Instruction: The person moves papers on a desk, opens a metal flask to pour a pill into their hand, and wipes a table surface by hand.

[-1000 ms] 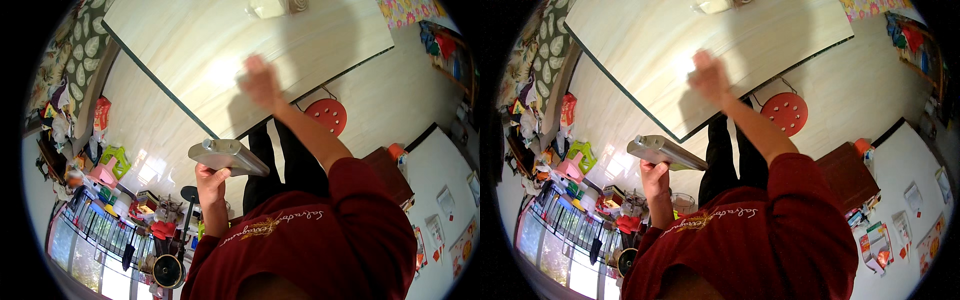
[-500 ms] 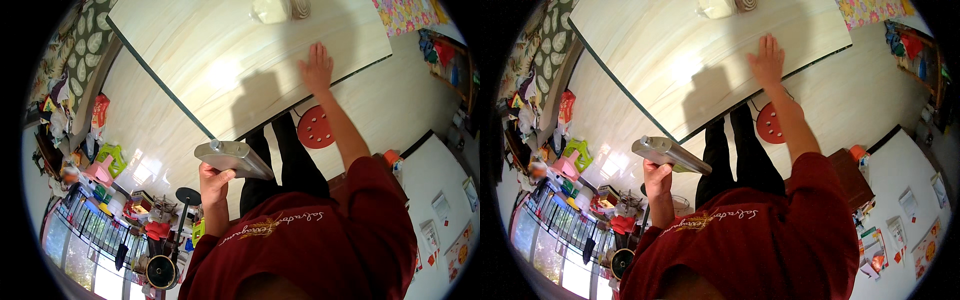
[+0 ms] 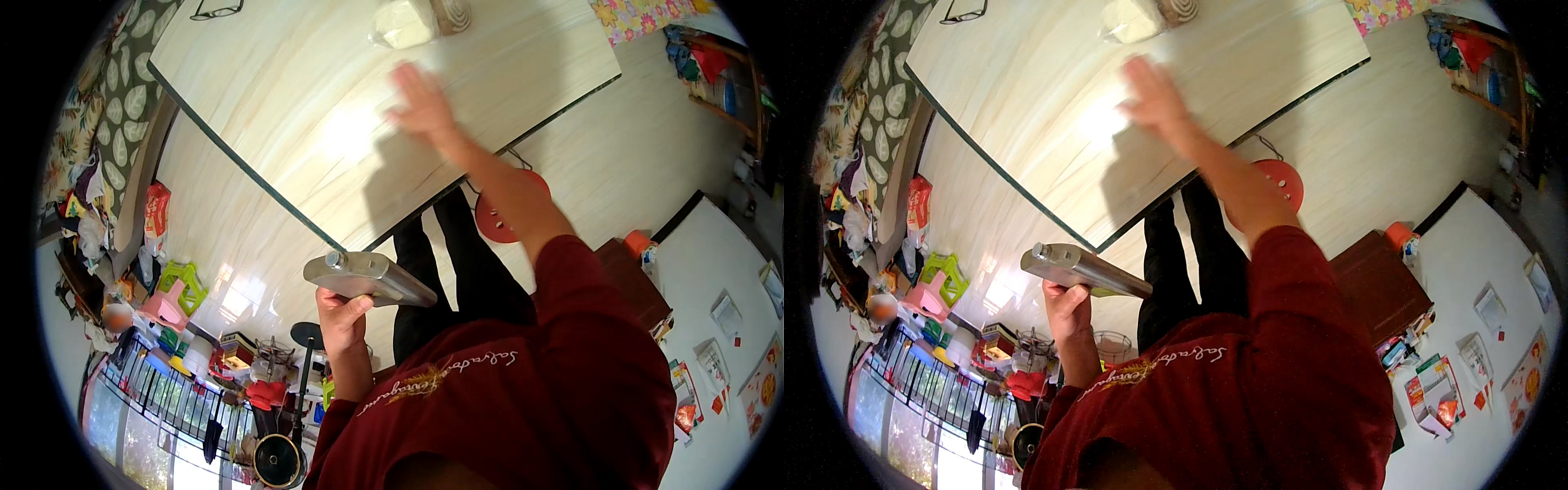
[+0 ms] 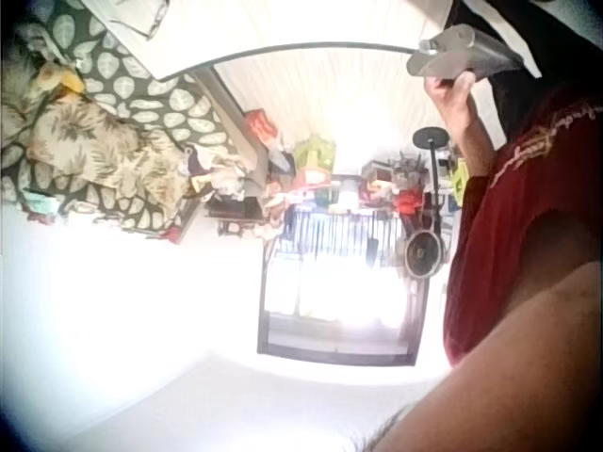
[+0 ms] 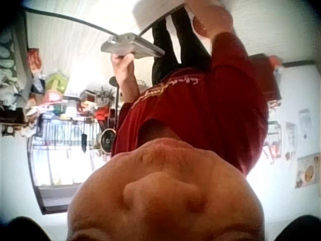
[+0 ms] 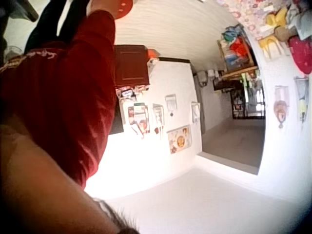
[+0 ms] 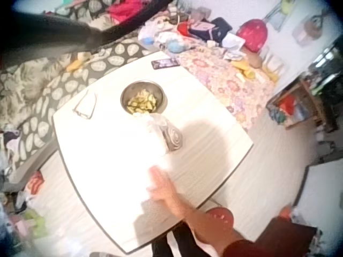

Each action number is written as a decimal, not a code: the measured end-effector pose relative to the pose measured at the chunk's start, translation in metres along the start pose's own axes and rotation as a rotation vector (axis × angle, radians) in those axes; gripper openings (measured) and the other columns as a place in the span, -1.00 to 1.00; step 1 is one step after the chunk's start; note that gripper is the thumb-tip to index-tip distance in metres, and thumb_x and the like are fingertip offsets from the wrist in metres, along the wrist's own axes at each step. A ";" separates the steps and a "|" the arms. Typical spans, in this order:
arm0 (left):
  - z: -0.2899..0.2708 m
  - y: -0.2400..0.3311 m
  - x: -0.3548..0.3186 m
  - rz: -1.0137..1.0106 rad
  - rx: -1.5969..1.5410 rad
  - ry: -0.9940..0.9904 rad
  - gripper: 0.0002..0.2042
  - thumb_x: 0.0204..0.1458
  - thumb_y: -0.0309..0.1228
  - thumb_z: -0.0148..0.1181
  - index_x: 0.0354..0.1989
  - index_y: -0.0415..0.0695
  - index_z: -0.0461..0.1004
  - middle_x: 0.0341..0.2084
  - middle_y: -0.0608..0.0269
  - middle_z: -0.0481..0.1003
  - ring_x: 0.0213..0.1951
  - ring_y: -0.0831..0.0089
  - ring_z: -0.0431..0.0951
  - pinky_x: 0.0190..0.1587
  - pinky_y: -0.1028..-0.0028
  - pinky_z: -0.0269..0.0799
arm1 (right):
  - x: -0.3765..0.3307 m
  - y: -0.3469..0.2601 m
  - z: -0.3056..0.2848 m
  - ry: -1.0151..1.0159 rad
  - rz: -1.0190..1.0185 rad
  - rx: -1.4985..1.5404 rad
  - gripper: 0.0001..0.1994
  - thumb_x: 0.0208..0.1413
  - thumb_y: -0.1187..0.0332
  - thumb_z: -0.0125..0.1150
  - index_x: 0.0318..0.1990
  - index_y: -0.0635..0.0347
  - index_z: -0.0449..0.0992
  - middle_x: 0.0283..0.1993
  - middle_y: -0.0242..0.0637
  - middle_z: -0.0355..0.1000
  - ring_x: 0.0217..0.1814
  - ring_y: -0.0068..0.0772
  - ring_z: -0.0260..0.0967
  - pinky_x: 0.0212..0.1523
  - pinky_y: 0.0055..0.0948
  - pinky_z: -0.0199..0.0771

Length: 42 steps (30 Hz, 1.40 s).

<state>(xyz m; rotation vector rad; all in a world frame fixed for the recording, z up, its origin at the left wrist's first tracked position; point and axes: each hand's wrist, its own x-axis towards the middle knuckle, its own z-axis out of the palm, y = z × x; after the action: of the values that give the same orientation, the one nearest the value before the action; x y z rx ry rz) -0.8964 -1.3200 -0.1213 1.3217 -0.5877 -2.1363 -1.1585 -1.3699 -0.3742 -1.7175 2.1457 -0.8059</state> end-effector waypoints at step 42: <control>0.023 0.004 -0.005 0.068 0.093 -0.002 -0.61 -0.25 -0.52 0.33 -0.17 -0.24 0.43 -0.31 0.24 0.51 -0.25 0.43 0.50 -0.12 0.47 0.37 | -0.093 0.028 -0.072 0.047 0.488 -0.427 -0.31 0.06 0.08 0.03 0.25 0.29 -0.02 0.35 0.03 -0.18 0.38 0.05 -0.24 0.27 -0.03 -0.16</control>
<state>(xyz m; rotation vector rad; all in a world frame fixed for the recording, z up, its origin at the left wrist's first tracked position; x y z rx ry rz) -0.9147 -1.3184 -0.1056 1.3295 -0.7302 -2.0784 -1.1955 -1.2586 -0.3443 -1.2361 2.7522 -0.2706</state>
